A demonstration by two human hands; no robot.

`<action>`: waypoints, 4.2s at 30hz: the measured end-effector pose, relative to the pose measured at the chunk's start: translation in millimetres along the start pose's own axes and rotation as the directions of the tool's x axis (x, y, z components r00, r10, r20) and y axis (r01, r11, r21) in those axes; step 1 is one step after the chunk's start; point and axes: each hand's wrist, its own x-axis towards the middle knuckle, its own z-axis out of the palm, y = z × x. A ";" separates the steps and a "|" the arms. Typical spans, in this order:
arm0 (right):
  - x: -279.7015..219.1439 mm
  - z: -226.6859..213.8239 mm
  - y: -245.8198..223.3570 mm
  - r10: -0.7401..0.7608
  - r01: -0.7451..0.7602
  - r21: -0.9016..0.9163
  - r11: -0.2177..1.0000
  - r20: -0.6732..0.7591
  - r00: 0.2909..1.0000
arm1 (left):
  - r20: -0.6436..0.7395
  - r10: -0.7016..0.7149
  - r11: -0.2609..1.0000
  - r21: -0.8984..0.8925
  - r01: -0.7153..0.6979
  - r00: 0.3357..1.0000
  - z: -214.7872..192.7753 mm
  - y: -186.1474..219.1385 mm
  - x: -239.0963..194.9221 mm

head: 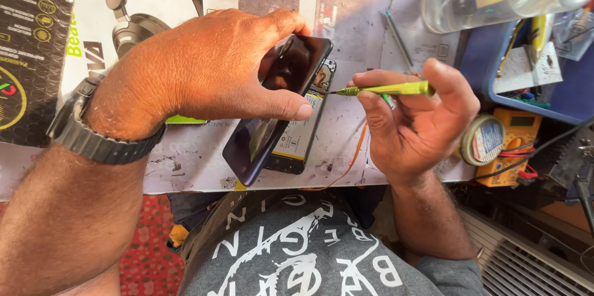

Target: The person disassembles a smartphone by prying open the back cover and removing internal components. They use a green prying tool to separate the display assembly from the chassis and disconnect internal connectors.

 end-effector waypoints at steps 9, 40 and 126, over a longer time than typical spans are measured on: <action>8.7 -6.0 9.2 0.058 -0.056 0.042 0.998 -0.062 0.996 | 0.065 -0.083 0.996 -0.023 0.085 0.994 -5.6 -1.3 4.1; 28.3 19.2 -1.2 -0.121 0.121 0.011 0.993 0.110 0.986 | 0.075 0.008 0.995 -0.099 0.000 0.997 -6.4 -18.1 4.3; 62.4 13.1 -26.2 -0.265 0.260 0.052 0.964 0.215 0.940 | 0.088 -0.030 0.996 -0.080 0.037 0.996 -9.6 -4.4 -1.2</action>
